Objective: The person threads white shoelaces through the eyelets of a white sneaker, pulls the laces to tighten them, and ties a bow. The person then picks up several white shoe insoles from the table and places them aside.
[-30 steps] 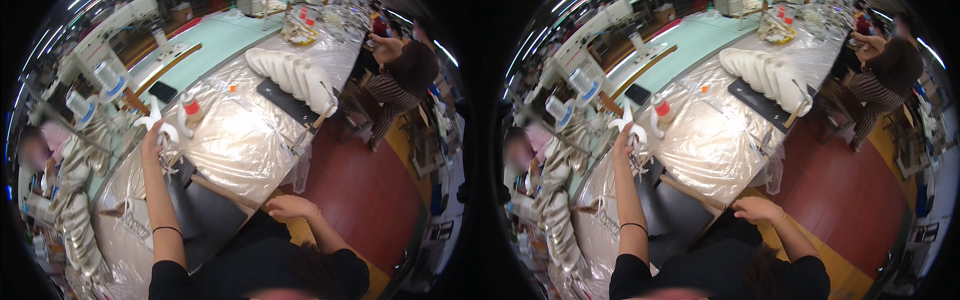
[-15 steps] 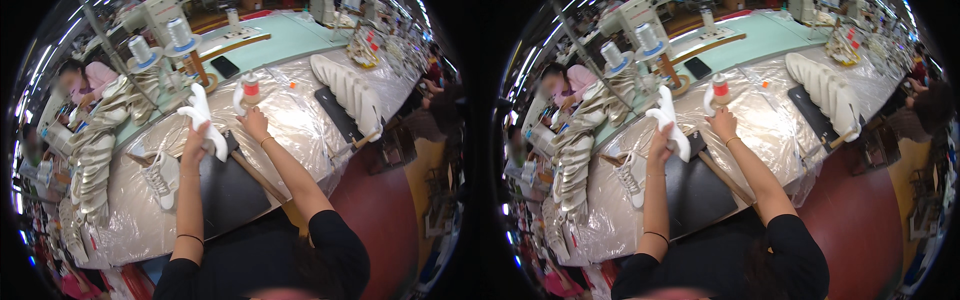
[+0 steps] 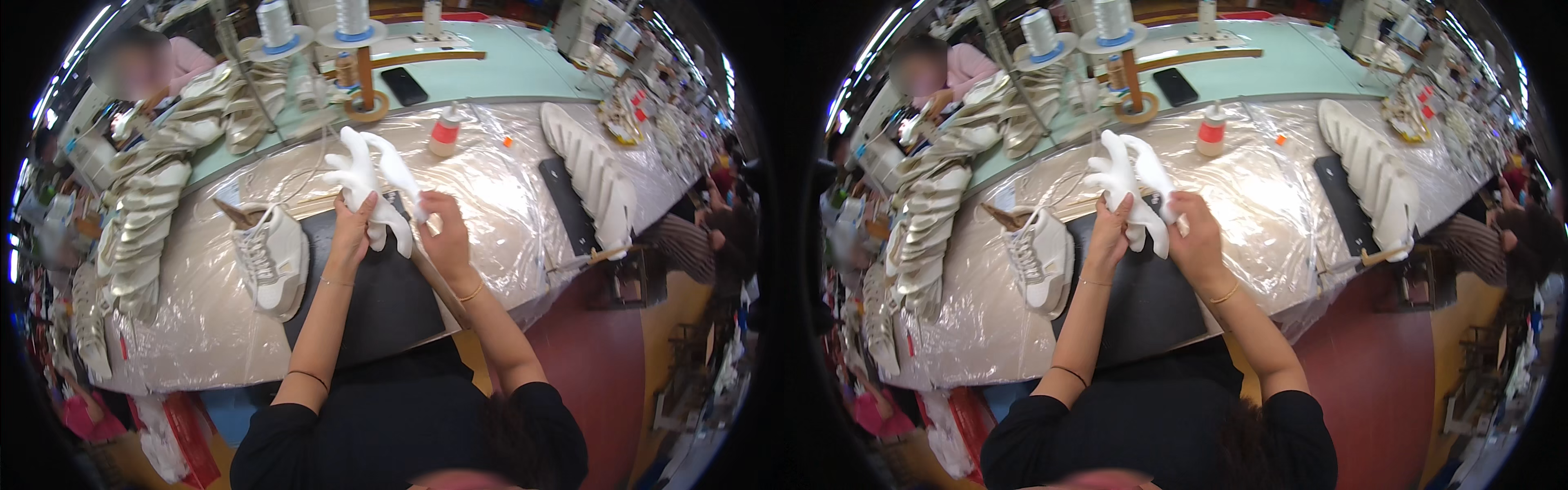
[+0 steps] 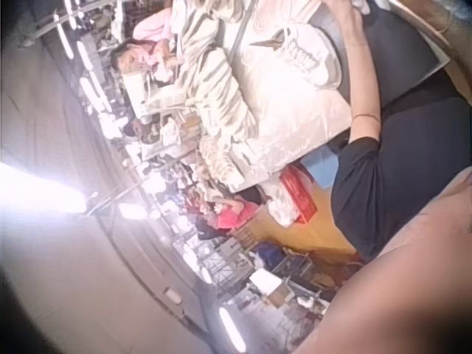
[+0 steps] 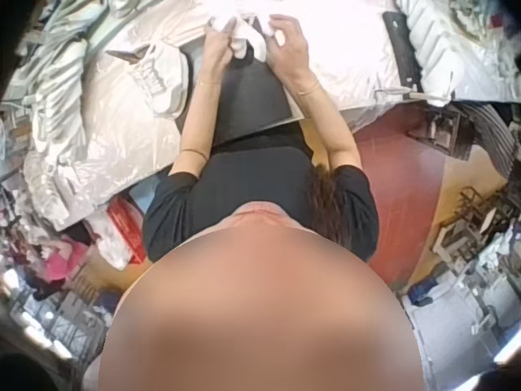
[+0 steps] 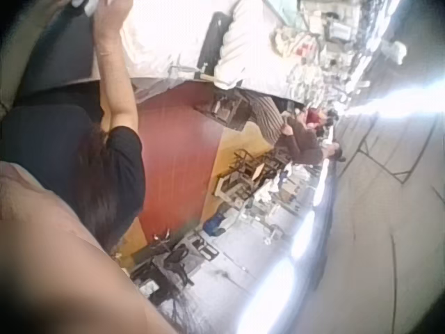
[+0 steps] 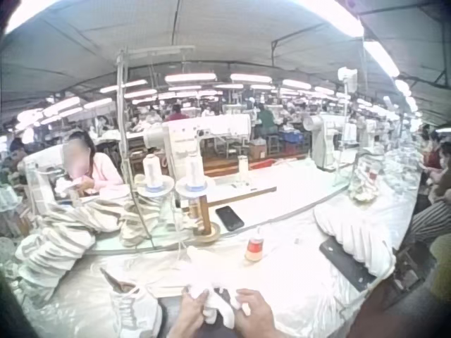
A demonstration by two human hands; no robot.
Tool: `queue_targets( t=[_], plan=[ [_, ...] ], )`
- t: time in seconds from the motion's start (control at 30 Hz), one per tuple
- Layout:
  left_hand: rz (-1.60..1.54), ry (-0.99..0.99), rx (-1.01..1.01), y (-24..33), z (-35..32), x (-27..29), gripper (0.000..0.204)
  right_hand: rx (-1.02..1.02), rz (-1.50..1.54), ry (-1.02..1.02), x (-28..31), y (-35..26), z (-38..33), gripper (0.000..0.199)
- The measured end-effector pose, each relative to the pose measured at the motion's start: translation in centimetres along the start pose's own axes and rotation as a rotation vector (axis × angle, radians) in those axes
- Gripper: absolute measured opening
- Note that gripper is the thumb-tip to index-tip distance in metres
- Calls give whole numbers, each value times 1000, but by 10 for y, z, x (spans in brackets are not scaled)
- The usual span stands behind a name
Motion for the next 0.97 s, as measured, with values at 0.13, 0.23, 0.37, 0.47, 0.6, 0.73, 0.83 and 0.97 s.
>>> queue_targets(
  t=[0.13,0.23,0.37,0.47,0.6,0.73,0.83,0.97],
  plan=[
    [-134,-3,76,-22,-1,-6,63,46,-14,-108,-4,-20,-27,31],
    [-119,-67,109,-25,-2,-7,61,79,23,31,11,-20,-24,33],
    [-31,85,37,-24,-17,-7,65,83,-78,280,37,-20,-16,40],
    [-48,73,-25,-21,-26,-26,67,116,-78,125,33,-28,-23,36],
    [-333,-84,51,-7,-41,-43,70,90,-116,-170,20,-36,-40,29],
    [1,-122,-35,-3,-58,-52,90,107,-66,-324,29,-46,-48,28],
    [149,-204,-22,5,-64,-51,94,34,84,-378,49,-55,-43,28],
    [394,-377,5,19,-84,-46,103,-36,30,-165,76,-53,-28,30]
  ],
)
Point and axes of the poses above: each hand's wrist, its own z-axis towards the middle knuckle, its own x-axis out of the back of the hand, y = z × x, the point moved 1 cm from there along z, towards the middle knuckle, and after that the axes turned 1 degree about x, right-handed, at the moved point
